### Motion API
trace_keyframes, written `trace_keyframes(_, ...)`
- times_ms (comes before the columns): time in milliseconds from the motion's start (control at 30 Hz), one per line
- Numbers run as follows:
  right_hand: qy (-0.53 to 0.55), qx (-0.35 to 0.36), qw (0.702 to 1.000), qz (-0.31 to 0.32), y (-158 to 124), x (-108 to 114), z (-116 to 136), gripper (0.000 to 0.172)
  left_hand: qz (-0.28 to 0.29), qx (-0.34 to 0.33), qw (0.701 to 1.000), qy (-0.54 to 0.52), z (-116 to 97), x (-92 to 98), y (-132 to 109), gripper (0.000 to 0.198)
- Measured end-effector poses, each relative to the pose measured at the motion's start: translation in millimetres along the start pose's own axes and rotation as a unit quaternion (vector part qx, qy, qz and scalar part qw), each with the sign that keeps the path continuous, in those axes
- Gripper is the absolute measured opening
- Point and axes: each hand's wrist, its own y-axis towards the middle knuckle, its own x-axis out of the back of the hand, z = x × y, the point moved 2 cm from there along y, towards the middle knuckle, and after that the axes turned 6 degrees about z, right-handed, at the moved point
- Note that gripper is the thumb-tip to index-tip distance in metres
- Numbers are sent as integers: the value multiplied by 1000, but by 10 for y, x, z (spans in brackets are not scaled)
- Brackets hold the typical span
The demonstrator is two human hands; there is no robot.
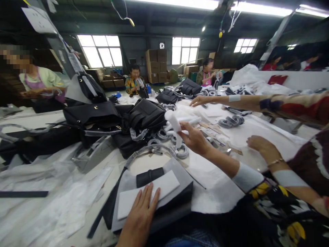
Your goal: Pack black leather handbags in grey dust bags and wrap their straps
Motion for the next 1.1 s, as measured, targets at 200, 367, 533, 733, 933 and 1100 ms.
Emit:
trace_keyframes(200,42,-49,993,102,-305,-330,-23,30,31,-30,998,-41,89,12,63,65)
trace_keyframes(367,56,-10,998,-15,-671,225,517,31,146,2,974,-171,269,138,225,61)
trace_keyframes(533,-19,100,992,75,-1542,335,1310,19,217,20,942,-257,392,310,390,53)
trace_keyframes(733,-73,88,992,49,-1984,-493,1652,23,230,12,930,-286,441,403,450,47)
trace_keyframes(933,-67,14,998,1,-1812,-1008,1646,25,243,0,929,-279,464,463,409,51)
trace_keyframes(1100,-48,-8,999,-25,-1834,-1036,1593,21,248,1,926,-286,429,493,310,76)
